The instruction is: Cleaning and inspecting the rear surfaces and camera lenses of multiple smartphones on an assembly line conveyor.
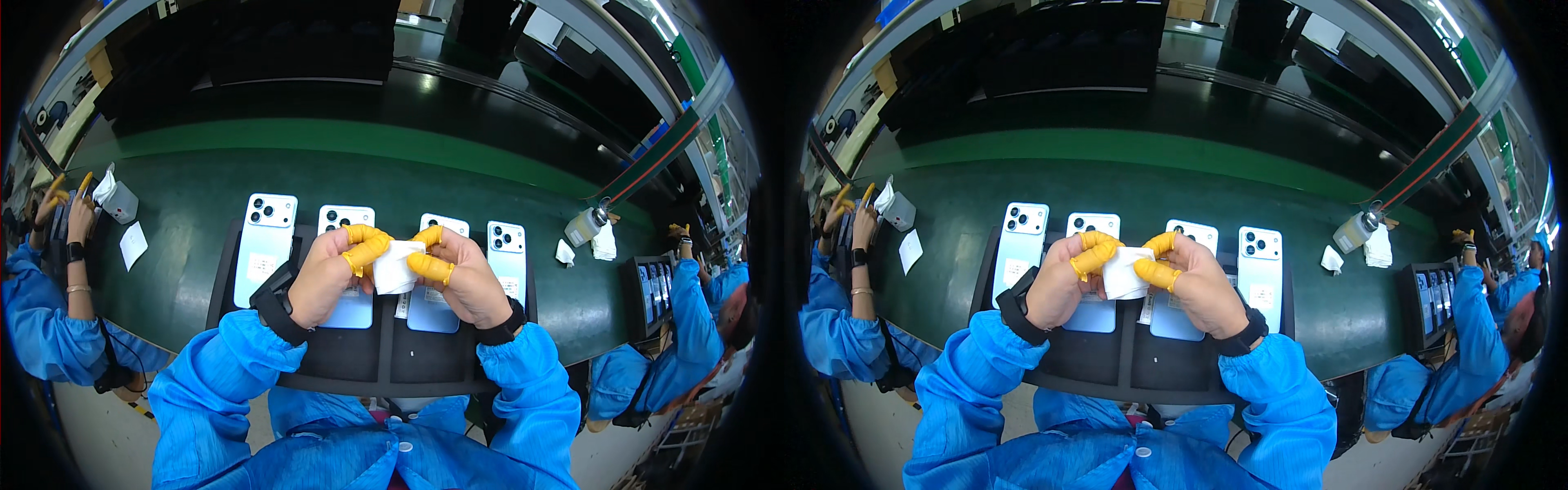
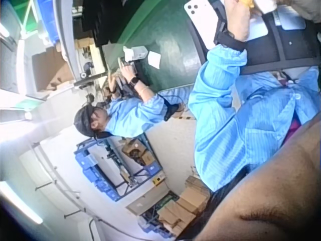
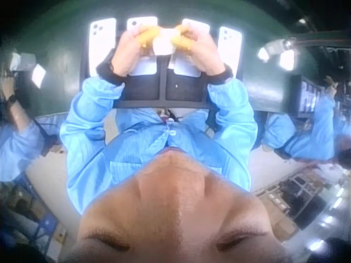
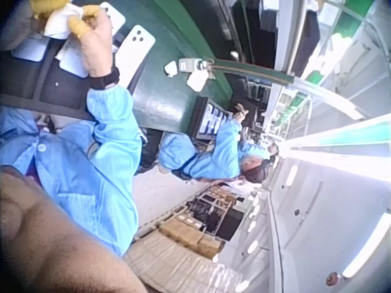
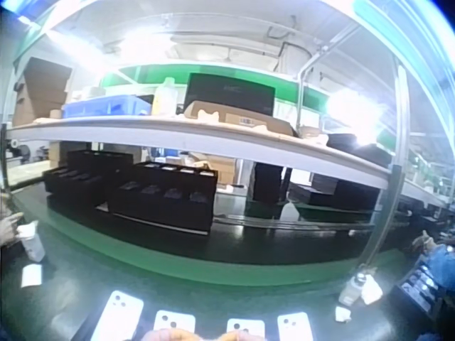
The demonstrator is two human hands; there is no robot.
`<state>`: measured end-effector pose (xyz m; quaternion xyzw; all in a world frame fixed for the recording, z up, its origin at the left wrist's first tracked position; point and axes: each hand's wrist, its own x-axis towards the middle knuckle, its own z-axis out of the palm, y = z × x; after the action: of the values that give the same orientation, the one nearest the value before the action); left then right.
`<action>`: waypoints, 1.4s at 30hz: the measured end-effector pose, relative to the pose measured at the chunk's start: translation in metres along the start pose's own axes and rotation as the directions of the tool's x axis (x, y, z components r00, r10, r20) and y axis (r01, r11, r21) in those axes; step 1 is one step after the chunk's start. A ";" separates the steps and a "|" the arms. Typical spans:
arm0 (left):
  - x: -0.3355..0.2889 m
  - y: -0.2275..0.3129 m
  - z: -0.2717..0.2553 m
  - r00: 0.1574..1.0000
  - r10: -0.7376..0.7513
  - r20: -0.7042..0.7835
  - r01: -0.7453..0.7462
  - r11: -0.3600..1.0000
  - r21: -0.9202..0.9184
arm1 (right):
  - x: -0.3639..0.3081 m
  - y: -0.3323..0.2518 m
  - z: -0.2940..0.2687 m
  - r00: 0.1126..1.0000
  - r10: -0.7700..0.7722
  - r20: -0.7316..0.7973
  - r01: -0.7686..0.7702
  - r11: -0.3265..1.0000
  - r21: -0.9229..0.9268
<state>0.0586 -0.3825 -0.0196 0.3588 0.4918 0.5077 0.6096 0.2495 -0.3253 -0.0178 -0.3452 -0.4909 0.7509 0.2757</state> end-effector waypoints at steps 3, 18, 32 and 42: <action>0.000 0.000 -0.001 1.000 -0.008 0.017 0.009 1.000 -0.018 | 0.000 0.002 0.000 1.000 0.000 0.028 -0.001 0.999 0.051; -0.004 0.003 -0.003 0.997 0.036 0.070 -0.030 0.995 -0.091 | 0.006 0.016 -0.007 0.987 0.014 0.161 -0.072 0.931 0.359; 0.000 -0.006 -0.001 0.934 0.339 0.113 -0.352 0.929 0.115 | -0.024 -0.035 -0.023 0.632 -0.761 0.146 0.594 0.354 -0.723; 0.001 -0.006 -0.003 0.906 0.387 0.175 -0.411 0.902 0.134 | -0.084 -0.058 -0.239 0.435 -0.892 -0.127 -0.230 0.026 -0.973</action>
<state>0.0569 -0.3837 -0.0267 0.5376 0.4033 0.5515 0.4941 0.4941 -0.2366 -0.0099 -0.5572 -0.7308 -0.1221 0.3748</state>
